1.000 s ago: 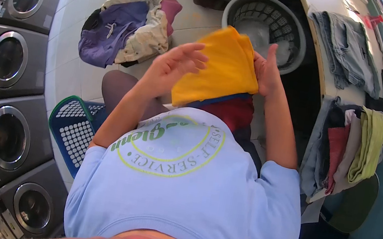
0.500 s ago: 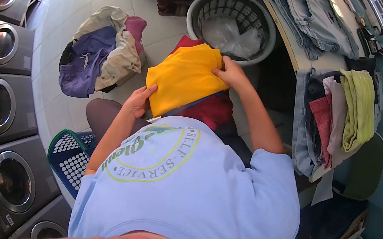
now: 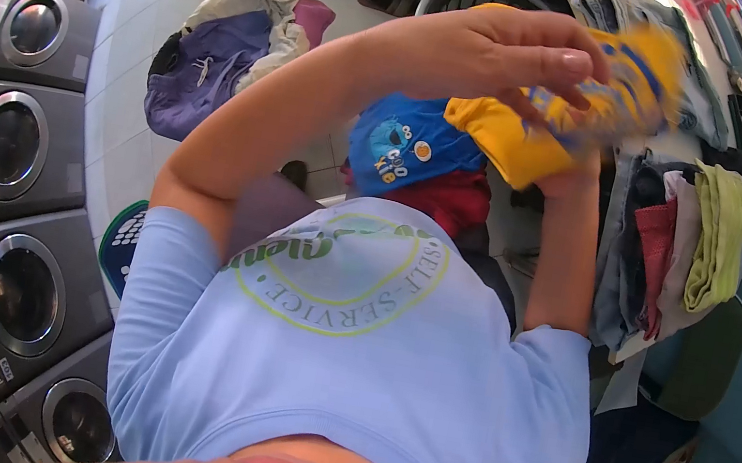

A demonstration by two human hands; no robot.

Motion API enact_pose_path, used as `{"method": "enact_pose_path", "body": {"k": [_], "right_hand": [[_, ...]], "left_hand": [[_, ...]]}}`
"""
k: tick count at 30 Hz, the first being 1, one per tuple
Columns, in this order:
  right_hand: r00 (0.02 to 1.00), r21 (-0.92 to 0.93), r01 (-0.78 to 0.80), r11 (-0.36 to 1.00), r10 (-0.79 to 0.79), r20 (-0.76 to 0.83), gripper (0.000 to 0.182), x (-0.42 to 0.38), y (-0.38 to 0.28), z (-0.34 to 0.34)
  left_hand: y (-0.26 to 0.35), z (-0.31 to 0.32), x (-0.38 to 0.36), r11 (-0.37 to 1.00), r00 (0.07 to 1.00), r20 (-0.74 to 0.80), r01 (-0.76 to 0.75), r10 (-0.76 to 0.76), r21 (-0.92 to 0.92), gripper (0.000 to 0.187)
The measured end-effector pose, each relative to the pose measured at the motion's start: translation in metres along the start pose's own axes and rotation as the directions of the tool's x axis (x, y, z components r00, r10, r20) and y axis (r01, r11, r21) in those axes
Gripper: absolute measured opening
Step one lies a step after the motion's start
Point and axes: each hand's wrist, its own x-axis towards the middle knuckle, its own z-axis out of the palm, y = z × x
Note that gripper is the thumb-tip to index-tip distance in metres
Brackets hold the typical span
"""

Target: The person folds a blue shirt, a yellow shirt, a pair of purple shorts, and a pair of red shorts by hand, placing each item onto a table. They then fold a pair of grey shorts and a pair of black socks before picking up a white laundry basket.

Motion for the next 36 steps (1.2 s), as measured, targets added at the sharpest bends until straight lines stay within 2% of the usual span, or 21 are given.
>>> {"method": "enact_pose_path", "body": {"k": [2,3,5,6,9,11,12,13,15,16,17,18,19,21,23,24,26,28,29,33,36], "right_hand": [[0.949,0.121,-0.029,0.992,-0.01,0.314,0.049,-0.007,-0.014,-0.008],[0.888,0.167,-0.069,0.984,-0.015,0.459,0.048,-0.01,-0.021,-0.011],[0.84,0.102,0.147,0.984,-0.179,0.512,0.049,-0.007,-0.02,-0.009],[0.828,0.076,0.197,0.978,-0.207,0.521,0.048,-0.013,-0.017,0.009],[0.769,0.081,0.25,0.965,-0.249,0.588,0.048,-0.001,-0.003,0.022],[0.908,0.094,0.211,0.973,-0.231,0.35,0.047,0.002,0.005,0.014],[0.877,0.449,-0.054,0.892,-0.172,0.448,0.046,0.009,0.014,0.015],[0.816,0.687,-0.336,0.644,-0.165,0.553,0.045,0.022,0.027,0.021],[0.819,0.769,-0.467,0.437,-0.113,0.562,0.042,0.033,0.033,0.012],[0.893,0.737,-0.348,0.58,-0.034,0.448,0.043,0.032,0.032,0.01],[0.936,0.503,-0.176,0.846,-0.014,0.351,0.044,0.029,0.028,0.008],[0.968,0.157,-0.048,0.986,0.007,0.25,0.047,0.025,0.023,0.013],[0.979,-0.419,0.124,0.899,-0.042,0.199,0.048,0.013,0.017,0.038],[0.98,0.008,-0.061,0.998,0.059,0.19,0.051,0.013,0.025,0.041],[0.985,-0.148,-0.025,0.989,0.05,0.166,0.051,0.014,0.032,0.034],[0.988,-0.325,0.041,0.945,0.011,0.157,0.05,0.013,0.034,0.029],[0.988,-0.651,0.141,0.746,-0.067,0.137,0.049,0.012,0.036,0.019],[0.994,-0.354,-0.07,0.933,0.038,-0.098,0.051,-0.002,0.029,0.042],[0.997,-0.187,-0.035,0.982,0.02,-0.078,0.051,0.014,0.043,0.012],[0.951,0.039,-0.165,0.986,0.169,-0.258,0.056,0.007,0.038,0.03],[0.94,0.241,-0.331,0.912,0.342,-0.001,0.058,-0.003,0.038,0.034]], "left_hand": [[-0.012,-0.009,0.01,0.988,0.989,0.067,-0.14,0.135,0.067,0.041],[-0.025,-0.024,0.011,0.992,0.994,0.027,-0.109,0.107,0.063,0.044],[-0.041,-0.046,-0.004,0.942,0.987,-0.163,0.062,-0.008,0.329,0.048],[-0.05,-0.054,-0.012,0.884,0.963,-0.267,0.161,-0.043,0.439,0.05],[-0.087,-0.062,-0.035,0.86,0.824,-0.315,0.508,-0.471,0.042,0.054],[-0.072,-0.058,-0.052,0.762,0.782,-0.165,0.497,-0.601,-0.415,0.053],[-0.064,-0.054,-0.059,0.638,0.775,-0.059,0.472,-0.63,-0.609,0.053],[-0.06,-0.052,-0.063,0.652,0.794,-0.063,0.447,-0.605,-0.613,0.051],[-0.062,-0.051,-0.073,0.674,0.832,-0.062,0.4,-0.551,-0.621,0.047],[-0.063,-0.05,-0.078,0.694,0.824,-0.101,0.397,-0.558,-0.601,0.045],[-0.065,-0.05,-0.083,0.713,0.813,-0.143,0.391,-0.564,-0.582,0.044],[-0.065,-0.051,-0.089,0.731,0.801,-0.188,0.386,-0.569,-0.563,0.043],[-0.063,-0.051,-0.095,0.727,0.789,-0.215,0.374,-0.576,-0.576,0.043],[-0.06,-0.051,-0.107,0.721,0.765,-0.262,0.351,-0.589,-0.598,0.042],[-0.065,-0.053,-0.119,0.716,0.767,-0.277,0.316,-0.579,-0.623,0.041],[-0.067,-0.054,-0.123,0.712,0.769,-0.281,0.299,-0.574,-0.636,0.04],[-0.067,-0.055,-0.13,0.707,0.768,-0.282,0.292,-0.575,-0.644,0.04],[-0.065,-0.051,-0.134,0.697,0.775,-0.286,0.26,-0.564,-0.669,0.039],[-0.062,-0.049,-0.136,0.689,0.781,-0.291,0.23,-0.552,-0.687,0.039],[-0.057,-0.045,-0.15,0.668,0.771,-0.334,0.155,-0.542,-0.727,0.038],[-0.061,-0.045,-0.169,0.676,0.735,-0.402,0.103,-0.546,-0.73,0.04]]}}
